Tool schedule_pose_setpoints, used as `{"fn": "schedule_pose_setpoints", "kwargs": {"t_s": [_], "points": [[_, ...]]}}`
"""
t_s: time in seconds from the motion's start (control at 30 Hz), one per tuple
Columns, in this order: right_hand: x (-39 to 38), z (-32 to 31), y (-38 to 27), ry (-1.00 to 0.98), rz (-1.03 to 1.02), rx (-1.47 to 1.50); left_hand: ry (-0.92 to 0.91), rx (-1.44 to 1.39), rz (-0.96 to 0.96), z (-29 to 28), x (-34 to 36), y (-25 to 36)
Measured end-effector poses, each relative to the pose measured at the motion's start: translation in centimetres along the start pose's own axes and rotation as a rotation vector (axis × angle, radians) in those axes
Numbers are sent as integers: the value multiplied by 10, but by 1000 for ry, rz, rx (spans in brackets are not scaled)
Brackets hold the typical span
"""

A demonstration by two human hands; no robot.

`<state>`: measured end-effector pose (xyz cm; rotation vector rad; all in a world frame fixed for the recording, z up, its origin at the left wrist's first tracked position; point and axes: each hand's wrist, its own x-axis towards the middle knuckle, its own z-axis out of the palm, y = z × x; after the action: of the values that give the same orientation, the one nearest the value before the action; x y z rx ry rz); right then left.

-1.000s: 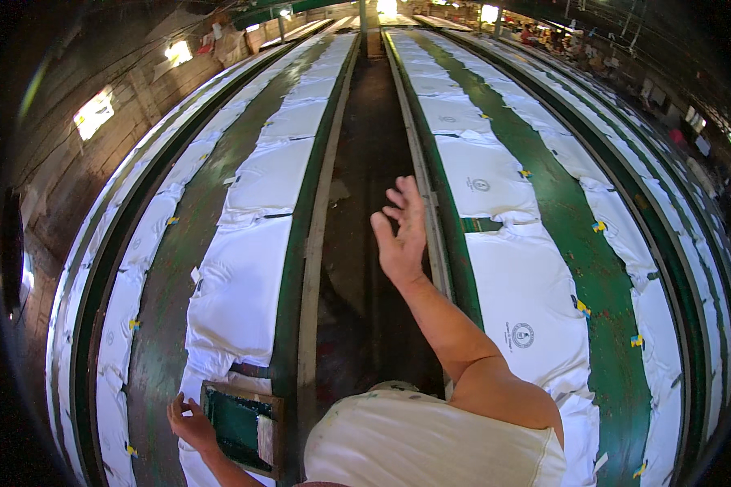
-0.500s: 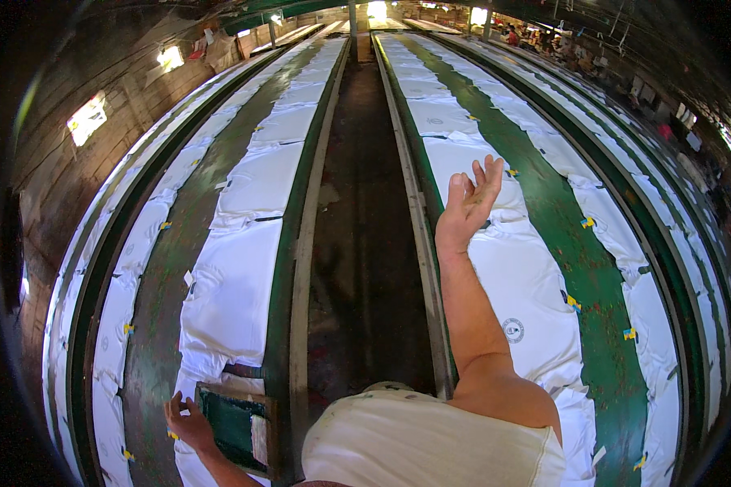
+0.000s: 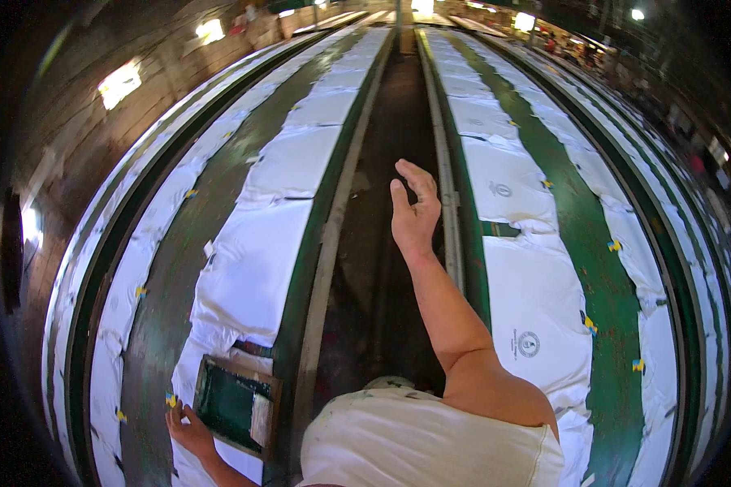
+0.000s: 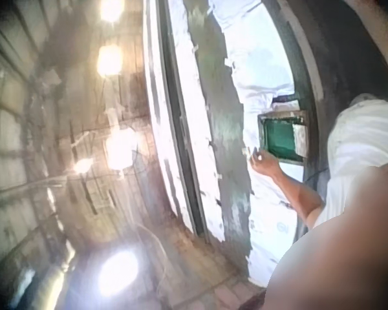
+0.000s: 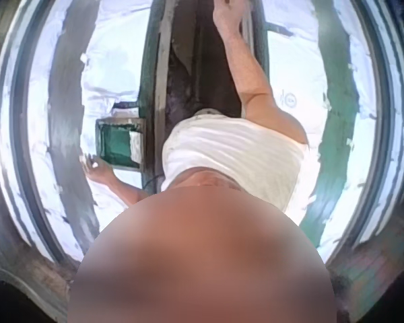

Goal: The person uses a squeegee to pull green ink across a screen printing frame placed on white t-shirts laid out on a long table. The person repeatedly repositions the frame and pulls ink to print successive shirts.

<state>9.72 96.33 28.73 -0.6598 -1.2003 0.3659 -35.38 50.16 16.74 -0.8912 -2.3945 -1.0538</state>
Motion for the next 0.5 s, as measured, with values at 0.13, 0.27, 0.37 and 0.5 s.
{"fn": "schedule_pose_setpoints", "kwargs": {"t_s": [0.13,0.27,0.37,0.5], "points": [[-37,40,6,-222,140,25,36,72,-123,-9,-28,-27],[-79,76,10,-478,174,92,196,50,-88,-19,-74,-39],[-126,98,7,-730,148,138,207,-53,-278,-11,-101,-30],[-190,118,-6,-1085,119,225,252,-53,-293,13,-126,-16]]}}
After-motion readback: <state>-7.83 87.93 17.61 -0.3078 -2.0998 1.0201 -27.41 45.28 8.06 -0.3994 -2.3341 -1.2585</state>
